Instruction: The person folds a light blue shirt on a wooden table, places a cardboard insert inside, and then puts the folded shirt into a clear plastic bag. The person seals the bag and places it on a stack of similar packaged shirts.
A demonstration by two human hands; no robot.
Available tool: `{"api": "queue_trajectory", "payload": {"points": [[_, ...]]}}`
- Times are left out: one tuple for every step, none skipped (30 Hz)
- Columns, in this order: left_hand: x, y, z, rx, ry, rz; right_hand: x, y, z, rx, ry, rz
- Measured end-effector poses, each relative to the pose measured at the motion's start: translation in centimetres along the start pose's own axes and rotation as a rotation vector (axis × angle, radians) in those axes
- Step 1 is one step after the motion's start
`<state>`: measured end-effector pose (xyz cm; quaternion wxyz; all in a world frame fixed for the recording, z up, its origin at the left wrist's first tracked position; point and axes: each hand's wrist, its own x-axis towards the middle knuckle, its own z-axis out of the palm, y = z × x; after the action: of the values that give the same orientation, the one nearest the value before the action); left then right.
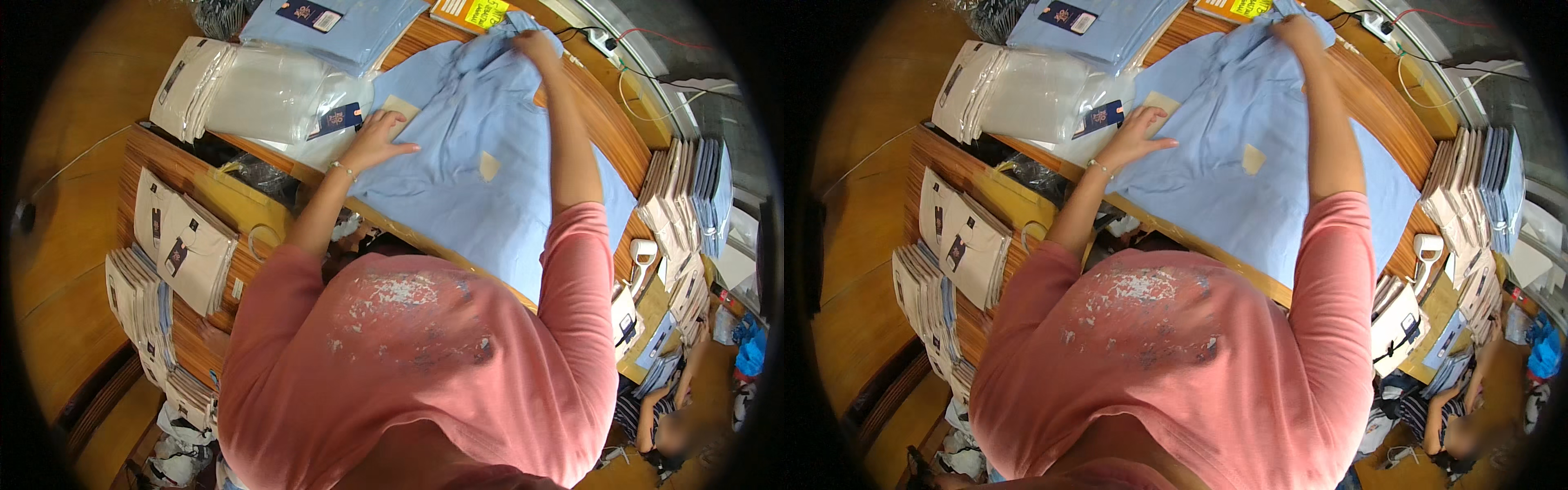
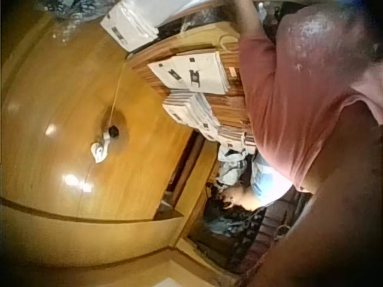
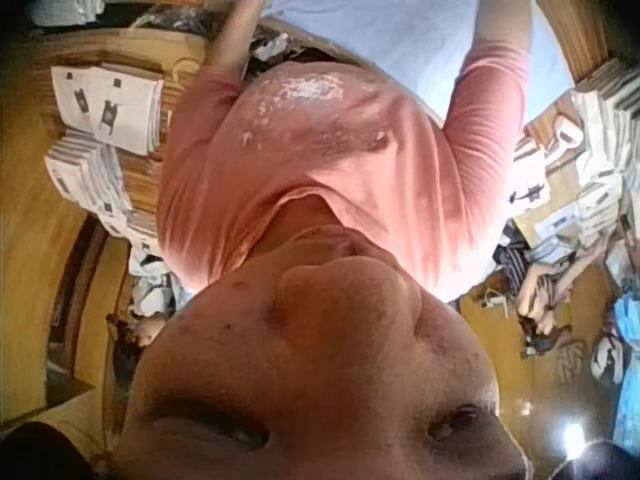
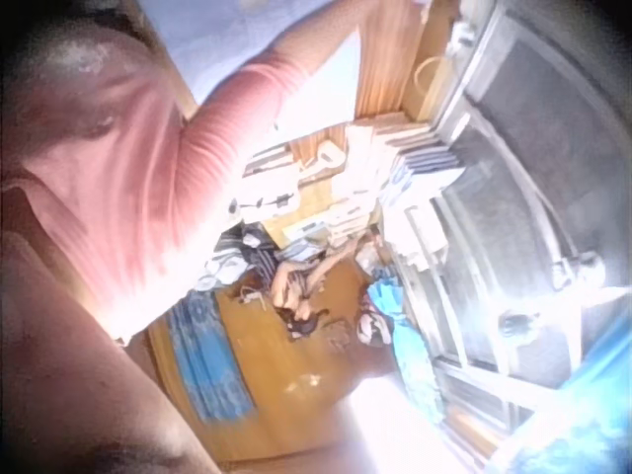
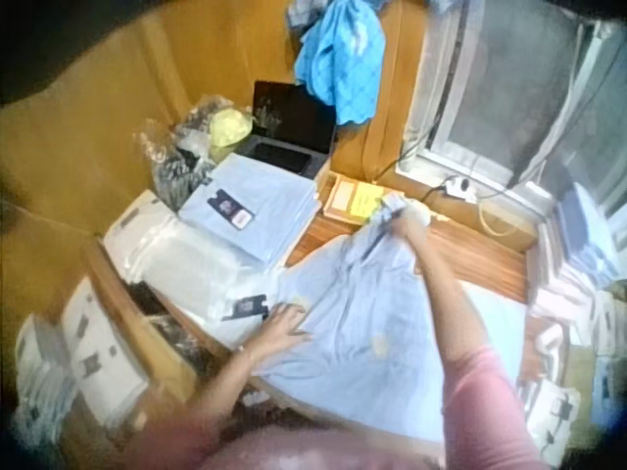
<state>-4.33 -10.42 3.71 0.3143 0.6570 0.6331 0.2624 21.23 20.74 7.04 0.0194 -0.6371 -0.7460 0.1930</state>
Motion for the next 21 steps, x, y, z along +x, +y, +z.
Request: {"api": "queue_trajectory", "payload": {"points": [[-0.4, -0.2, -0.3, 0.054, 0.003, -0.008, -0.9, -0.4, -2.0, 0.043, 0.114, 0.057], [-0.4, -0.3, -0.3, 0.108, -0.007, 0.006, -2.2, -0.5, -2.7, -0.024, 0.179, 0.034], [-0.3, -0.3, -0.4, 0.160, -0.034, 0.003, -3.1, -0.3, -3.2, -0.092, 0.251, 0.016], [0.2, -0.1, -0.4, 0.210, -0.062, 0.018, -2.5, 1.9, -3.6, -0.065, 0.317, 0.032], [0.9, 0.2, -0.3, 0.260, -0.086, 0.039, -1.2, 5.7, -4.2, -0.041, 0.389, 0.048], [1.2, 0.1, -0.4, 0.266, -0.114, 0.025, -1.4, 6.4, -4.5, -0.007, 0.445, 0.049], [1.8, 0.0, -0.5, 0.272, -0.143, 0.014, -1.7, 7.1, -4.7, 0.079, 0.432, 0.027], [2.2, 0.0, -0.4, 0.277, -0.173, 0.007, -2.2, 8.0, -5.0, 0.163, 0.421, 0.007], [2.1, 0.4, -0.6, 0.289, -0.161, -0.027, -3.3, 8.0, -5.2, 0.251, 0.408, -0.015], [2.0, 1.2, -0.9, 0.299, -0.152, -0.056, -4.9, 7.6, -5.2, 0.412, 0.442, -0.120], [1.8, 1.5, -0.9, 0.310, -0.140, -0.093, -7.2, 6.3, -5.7, 0.538, 0.386, -0.166], [1.3, 1.7, -0.8, 0.339, -0.050, -0.054, -10.5, 4.3, -6.8, 0.665, 0.325, -0.216], [0.8, 2.7, -0.8, 0.358, 0.041, 0.058, -14.1, 3.3, -7.6, 0.790, 0.272, -0.257], [0.3, 4.3, -1.1, 0.371, 0.130, 0.180, -17.8, 3.0, -8.1, 0.817, 0.278, -0.264], [-0.2, 5.4, -1.0, 0.377, 0.220, 0.300, -21.3, 3.0, -8.6, 0.843, 0.284, -0.271], [-1.5, 5.4, -0.6, 0.073, 0.013, 0.096, -24.0, 3.4, -8.0, 0.927, 0.244, -0.253], [-2.6, 5.2, -0.1, -0.248, -0.205, -0.096, -27.2, 4.3, -7.5, 0.995, 0.220, -0.216], [-3.7, 4.9, 0.7, -0.567, -0.423, -0.291, -30.2, 5.5, -6.8, 1.086, 0.250, -0.169], [-4.7, 4.5, 1.7, -0.810, -0.400, -0.373, -33.2, 7.3, -5.7, 1.179, 0.283, -0.123], [-5.5, 3.7, 2.8, -1.050, -0.373, -0.455, -36.1, 10.1, -4.3, 1.272, 0.249, -0.096], [-6.1, 3.0, 3.7, -1.286, -0.343, -0.539, -38.7, 12.6, -2.7, 1.367, 0.216, -0.070]]}}
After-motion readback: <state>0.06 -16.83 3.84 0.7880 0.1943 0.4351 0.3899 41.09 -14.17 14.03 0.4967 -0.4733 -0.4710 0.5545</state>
